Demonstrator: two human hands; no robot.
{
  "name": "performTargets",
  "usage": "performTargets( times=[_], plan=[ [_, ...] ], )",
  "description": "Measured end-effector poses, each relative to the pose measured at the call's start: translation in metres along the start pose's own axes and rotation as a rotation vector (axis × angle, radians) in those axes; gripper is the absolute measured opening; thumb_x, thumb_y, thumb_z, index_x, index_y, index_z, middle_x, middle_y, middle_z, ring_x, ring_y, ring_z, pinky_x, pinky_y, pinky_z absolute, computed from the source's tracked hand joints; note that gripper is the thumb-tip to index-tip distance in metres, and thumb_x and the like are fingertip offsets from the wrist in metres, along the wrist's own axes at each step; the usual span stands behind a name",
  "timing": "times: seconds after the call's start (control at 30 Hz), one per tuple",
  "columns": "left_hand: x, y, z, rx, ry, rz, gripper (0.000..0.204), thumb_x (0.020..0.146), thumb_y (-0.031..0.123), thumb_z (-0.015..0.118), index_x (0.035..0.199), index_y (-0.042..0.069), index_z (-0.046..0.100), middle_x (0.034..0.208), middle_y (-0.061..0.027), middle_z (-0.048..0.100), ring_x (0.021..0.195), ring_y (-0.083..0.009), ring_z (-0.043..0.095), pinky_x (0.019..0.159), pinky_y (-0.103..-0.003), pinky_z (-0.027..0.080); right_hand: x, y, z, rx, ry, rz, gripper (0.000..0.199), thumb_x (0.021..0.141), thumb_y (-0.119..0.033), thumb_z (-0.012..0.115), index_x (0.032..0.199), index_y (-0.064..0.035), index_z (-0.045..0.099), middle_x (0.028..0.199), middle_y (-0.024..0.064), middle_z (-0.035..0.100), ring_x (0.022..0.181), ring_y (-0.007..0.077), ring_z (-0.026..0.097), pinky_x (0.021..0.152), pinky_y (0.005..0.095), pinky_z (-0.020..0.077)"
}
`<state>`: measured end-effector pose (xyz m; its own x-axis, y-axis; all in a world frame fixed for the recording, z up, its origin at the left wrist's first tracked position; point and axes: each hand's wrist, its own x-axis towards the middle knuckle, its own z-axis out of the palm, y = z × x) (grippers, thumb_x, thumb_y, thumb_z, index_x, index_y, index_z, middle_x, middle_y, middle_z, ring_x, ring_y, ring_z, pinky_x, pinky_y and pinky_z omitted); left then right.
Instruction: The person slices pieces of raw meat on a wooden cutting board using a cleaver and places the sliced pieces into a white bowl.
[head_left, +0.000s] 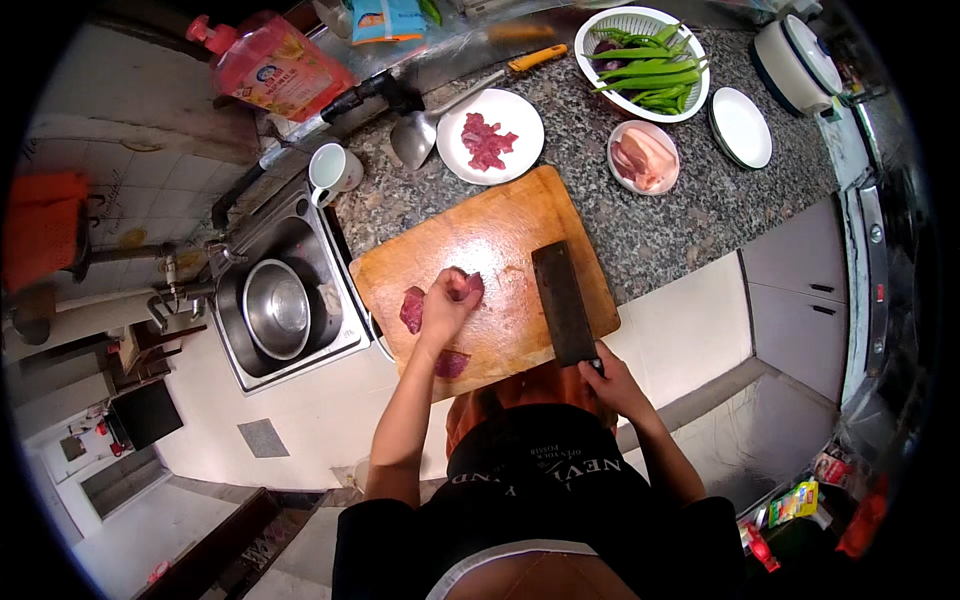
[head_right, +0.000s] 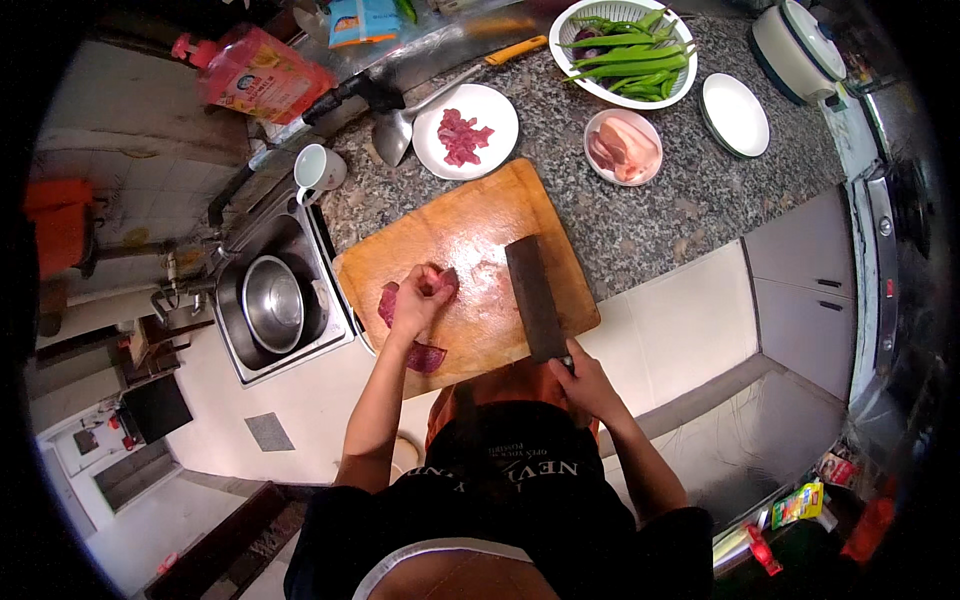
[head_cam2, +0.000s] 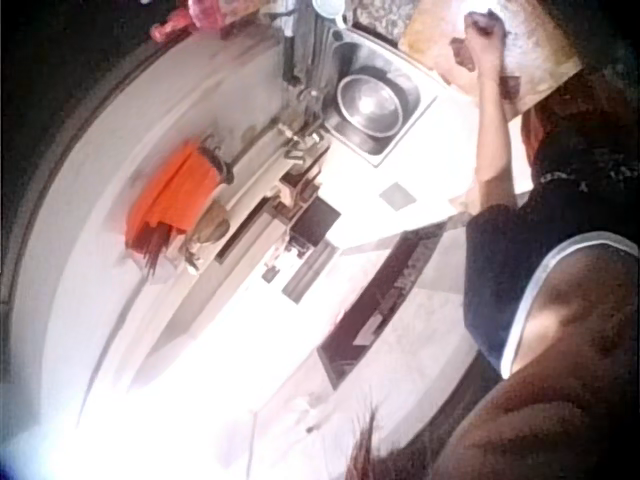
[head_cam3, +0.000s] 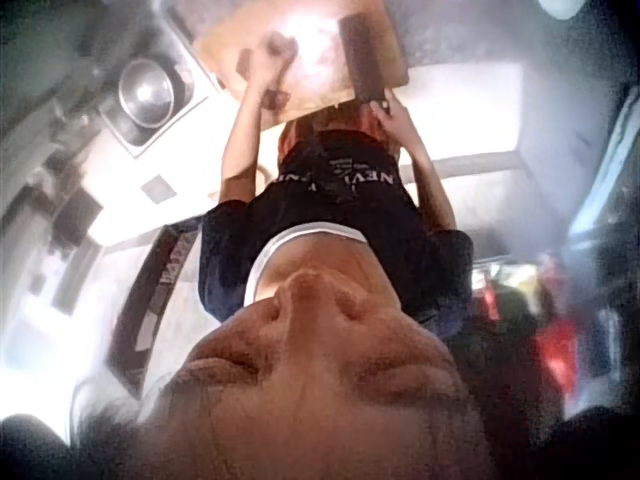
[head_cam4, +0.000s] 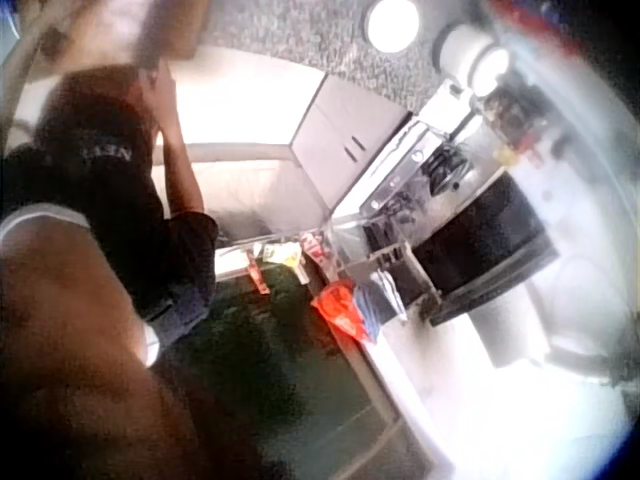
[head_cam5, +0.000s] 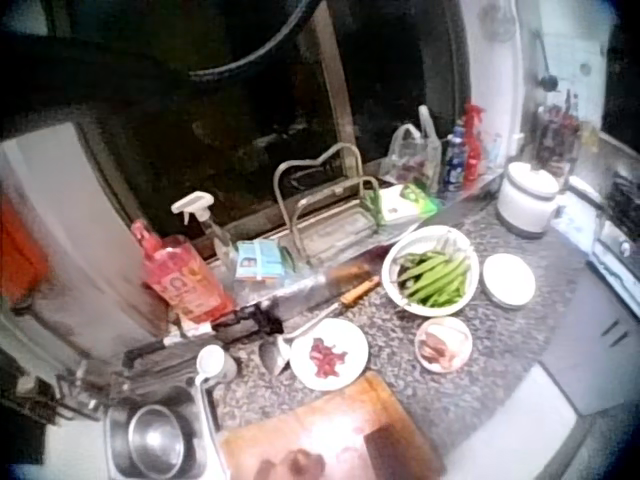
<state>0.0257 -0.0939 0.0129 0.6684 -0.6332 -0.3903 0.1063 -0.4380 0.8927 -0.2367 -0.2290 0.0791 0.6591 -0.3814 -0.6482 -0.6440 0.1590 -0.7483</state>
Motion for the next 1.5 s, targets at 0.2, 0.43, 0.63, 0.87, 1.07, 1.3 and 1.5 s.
performTargets(
  times=[0.2, 0.43, 0.63, 0.87, 1.07, 1.3, 1.5],
  plan=[
    [0.004, 0.004, 0.029, -0.233, 0.016, 0.010, 0.016, 0.079, 0.003, 0.064, 0.088, 0.003, 0.051, 0.076, -0.0021, 0.056, 0.068, -0.0108, 0.055, 0.063, -0.023, 0.044, -0.003, -0.006, 0.005, -0.136, 0.117, -0.019, 0.022, 0.085, -0.017, 0.054, 0.101, -0.0029, 0.048, 0.068, 0.0196, 0.057, 0.067, 0.0368, 0.059, 0.056, 0.0398, 0.0452],
    [-0.013, 0.003, 0.017, 0.446, 0.239, 0.478, 0.015, 0.077, 0.006, 0.064, 0.091, 0.002, 0.060, 0.089, -0.0145, 0.059, 0.083, -0.0306, 0.056, 0.072, -0.037, 0.046, -0.004, -0.043, 0.008, -0.523, 0.205, -0.215, 0.016, 0.087, -0.018, 0.049, 0.097, -0.0058, 0.047, 0.069, 0.0196, 0.058, 0.068, 0.0384, 0.058, 0.056, 0.0462, 0.0448],
    [-0.006, -0.002, 0.031, 0.527, 0.196, 0.588, 0.013, 0.074, 0.002, 0.063, 0.086, 0.002, 0.065, 0.090, -0.0132, 0.062, 0.086, -0.0306, 0.056, 0.080, -0.036, 0.045, 0.015, -0.082, 0.010, -0.835, 0.077, -0.305, 0.015, 0.084, -0.009, 0.043, 0.098, -0.0039, 0.042, 0.069, 0.0182, 0.059, 0.068, 0.0365, 0.060, 0.054, 0.0468, 0.0457],
    [0.002, -0.018, 0.029, 0.529, 0.190, 0.604, 0.017, 0.069, 0.002, 0.065, 0.086, 0.000, 0.064, 0.093, -0.0175, 0.061, 0.091, -0.0354, 0.055, 0.082, -0.039, 0.045, 0.026, -0.078, 0.010, -0.989, 0.023, -0.367, 0.021, 0.078, -0.003, 0.044, 0.100, -0.0013, 0.041, 0.082, 0.0197, 0.058, 0.070, 0.0340, 0.061, 0.054, 0.0436, 0.0487],
    [0.006, -0.026, 0.030, 0.522, 0.213, 0.586, 0.018, 0.068, 0.003, 0.067, 0.086, 0.001, 0.064, 0.093, -0.0171, 0.061, 0.091, -0.0354, 0.055, 0.082, -0.040, 0.044, 0.039, -0.064, 0.016, -1.004, 0.036, -0.454, 0.023, 0.078, -0.004, 0.046, 0.100, -0.0003, 0.043, 0.073, 0.0167, 0.059, 0.065, 0.0332, 0.062, 0.051, 0.0406, 0.0495],
    [0.008, -0.029, 0.031, 0.477, 0.236, 0.594, 0.016, 0.068, 0.003, 0.066, 0.084, 0.001, 0.064, 0.084, -0.0148, 0.060, 0.084, -0.0345, 0.054, 0.078, -0.040, 0.045, 0.052, -0.069, 0.023, -0.966, 0.061, -0.408, 0.016, 0.080, -0.007, 0.044, 0.095, -0.0004, 0.045, 0.068, 0.0159, 0.060, 0.065, 0.0329, 0.063, 0.051, 0.0421, 0.0490],
    [0.007, -0.032, 0.030, 0.519, 0.214, 0.572, 0.012, 0.069, 0.003, 0.066, 0.080, 0.002, 0.062, 0.085, -0.0146, 0.060, 0.083, -0.0333, 0.054, 0.078, -0.038, 0.045, 0.110, -0.091, 0.063, -0.929, 0.093, -0.522, 0.014, 0.080, -0.009, 0.045, 0.093, -0.0030, 0.045, 0.067, 0.0158, 0.061, 0.066, 0.0345, 0.062, 0.054, 0.0454, 0.0487]
  ],
)
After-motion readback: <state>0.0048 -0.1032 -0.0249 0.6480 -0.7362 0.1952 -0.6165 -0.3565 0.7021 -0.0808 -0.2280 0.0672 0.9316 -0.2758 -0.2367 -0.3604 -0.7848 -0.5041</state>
